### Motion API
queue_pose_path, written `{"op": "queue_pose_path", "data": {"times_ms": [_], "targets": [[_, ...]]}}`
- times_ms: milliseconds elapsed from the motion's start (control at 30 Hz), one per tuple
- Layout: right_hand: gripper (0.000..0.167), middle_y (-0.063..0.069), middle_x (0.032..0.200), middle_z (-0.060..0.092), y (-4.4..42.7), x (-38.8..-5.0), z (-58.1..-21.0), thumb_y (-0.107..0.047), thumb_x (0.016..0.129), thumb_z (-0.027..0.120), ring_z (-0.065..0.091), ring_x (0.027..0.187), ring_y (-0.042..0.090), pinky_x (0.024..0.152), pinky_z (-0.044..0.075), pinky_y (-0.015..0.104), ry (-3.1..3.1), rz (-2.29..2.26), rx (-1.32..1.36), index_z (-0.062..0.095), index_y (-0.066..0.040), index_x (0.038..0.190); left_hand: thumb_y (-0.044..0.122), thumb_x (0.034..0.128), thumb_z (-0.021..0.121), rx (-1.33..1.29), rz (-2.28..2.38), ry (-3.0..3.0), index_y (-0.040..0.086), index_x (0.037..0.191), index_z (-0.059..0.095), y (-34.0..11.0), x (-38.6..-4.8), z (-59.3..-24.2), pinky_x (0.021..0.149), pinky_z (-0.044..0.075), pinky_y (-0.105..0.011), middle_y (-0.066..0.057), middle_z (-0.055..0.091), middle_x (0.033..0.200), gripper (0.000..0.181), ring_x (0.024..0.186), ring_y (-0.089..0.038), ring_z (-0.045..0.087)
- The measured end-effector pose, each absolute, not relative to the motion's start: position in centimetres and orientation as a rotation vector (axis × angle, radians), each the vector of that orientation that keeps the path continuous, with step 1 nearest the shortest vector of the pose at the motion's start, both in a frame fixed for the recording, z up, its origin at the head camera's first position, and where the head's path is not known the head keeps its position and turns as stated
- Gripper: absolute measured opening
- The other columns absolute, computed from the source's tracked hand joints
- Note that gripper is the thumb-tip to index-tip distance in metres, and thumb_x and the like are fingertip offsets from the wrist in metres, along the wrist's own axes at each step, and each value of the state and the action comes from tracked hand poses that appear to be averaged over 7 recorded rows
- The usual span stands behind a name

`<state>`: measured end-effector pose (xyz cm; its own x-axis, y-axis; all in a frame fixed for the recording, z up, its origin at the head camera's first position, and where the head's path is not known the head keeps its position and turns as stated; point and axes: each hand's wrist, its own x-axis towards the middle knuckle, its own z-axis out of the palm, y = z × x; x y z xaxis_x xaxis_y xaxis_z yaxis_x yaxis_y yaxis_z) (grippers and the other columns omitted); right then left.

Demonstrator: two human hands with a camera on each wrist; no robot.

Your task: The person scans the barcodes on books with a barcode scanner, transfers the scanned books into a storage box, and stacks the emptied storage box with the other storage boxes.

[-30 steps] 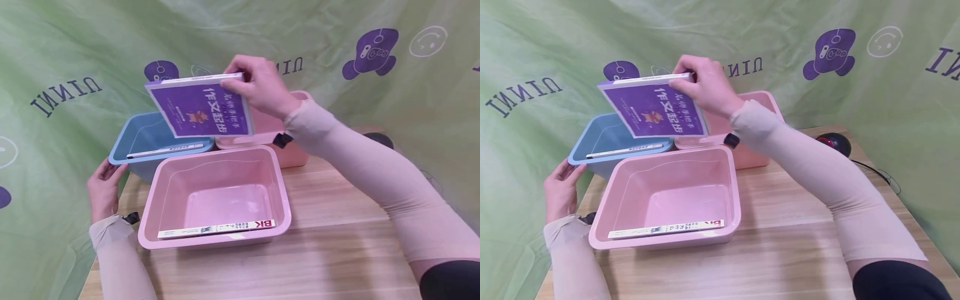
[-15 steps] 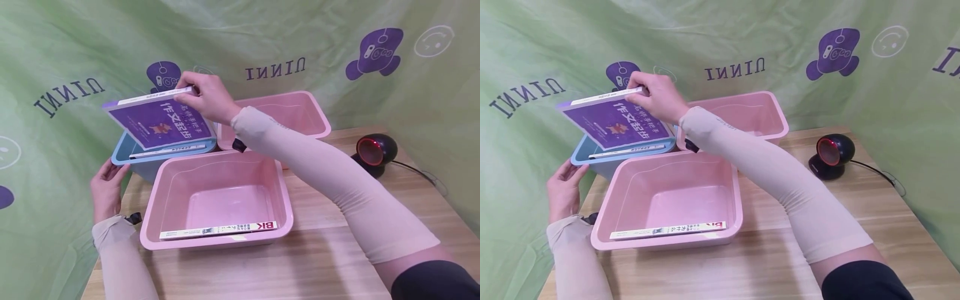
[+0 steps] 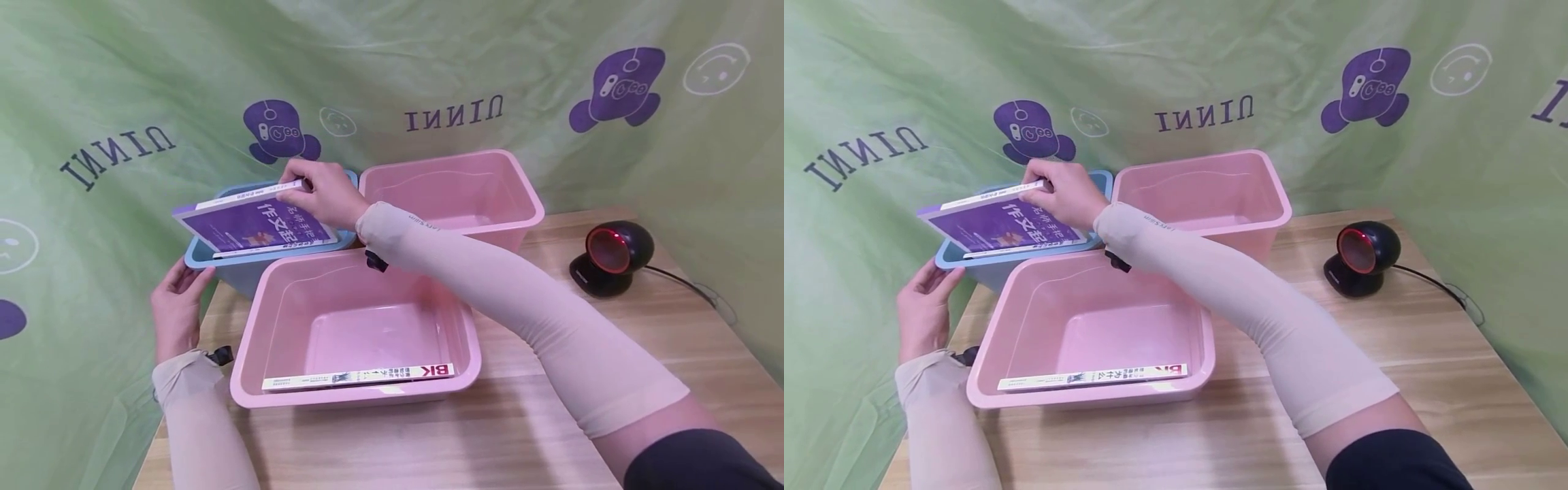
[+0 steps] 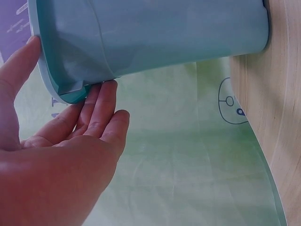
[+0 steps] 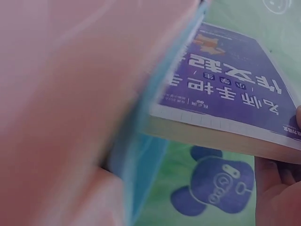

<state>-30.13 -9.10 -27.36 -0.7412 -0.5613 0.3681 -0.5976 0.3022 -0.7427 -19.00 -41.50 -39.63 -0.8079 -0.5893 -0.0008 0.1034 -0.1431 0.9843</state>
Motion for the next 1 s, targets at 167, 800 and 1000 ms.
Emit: {"op": "queue_pose_path", "data": {"times_ms": [167,800,1000], "targets": [[0.012,-0.002,0.088,0.061,-9.1,-30.1,-28.9,-0.029,0.111,0.074,0.05,0.078,0.012,0.074,0.043,0.021,-2.544,1.457,1.123,0.074,-0.017,0.113,-0.002,0.0924,0.09,0.538,-1.997,-1.663,0.004,0.158,0.061,-41.5,-18.9,-39.6,0.095,0.062,-0.009,0.002,0.078,0.127,0.072,0.126,-0.014,0.071],[0.01,0.0,0.106,0.08,-8.4,-30.7,-31.5,-0.02,0.106,0.074,0.068,0.1,0.015,0.095,0.056,0.027,-2.878,1.09,1.235,0.081,-0.013,0.105,0.002,0.0927,0.091,0.549,-1.998,-1.691,0.007,0.159,0.061,-41.6,-18.8,-39.7,0.096,0.061,-0.01,-0.001,0.076,0.139,0.073,0.13,-0.014,0.07],[0.015,-0.003,0.095,0.075,-8.5,-30.5,-31.6,-0.016,0.104,0.068,0.063,0.089,0.012,0.084,0.052,0.022,-2.915,1.049,1.212,0.082,-0.014,0.098,0.003,0.0931,0.091,0.548,-1.99,-1.702,0.008,0.159,0.061,-41.6,-18.9,-39.7,0.095,0.062,-0.009,-0.001,0.076,0.137,0.073,0.13,-0.014,0.069]]}}
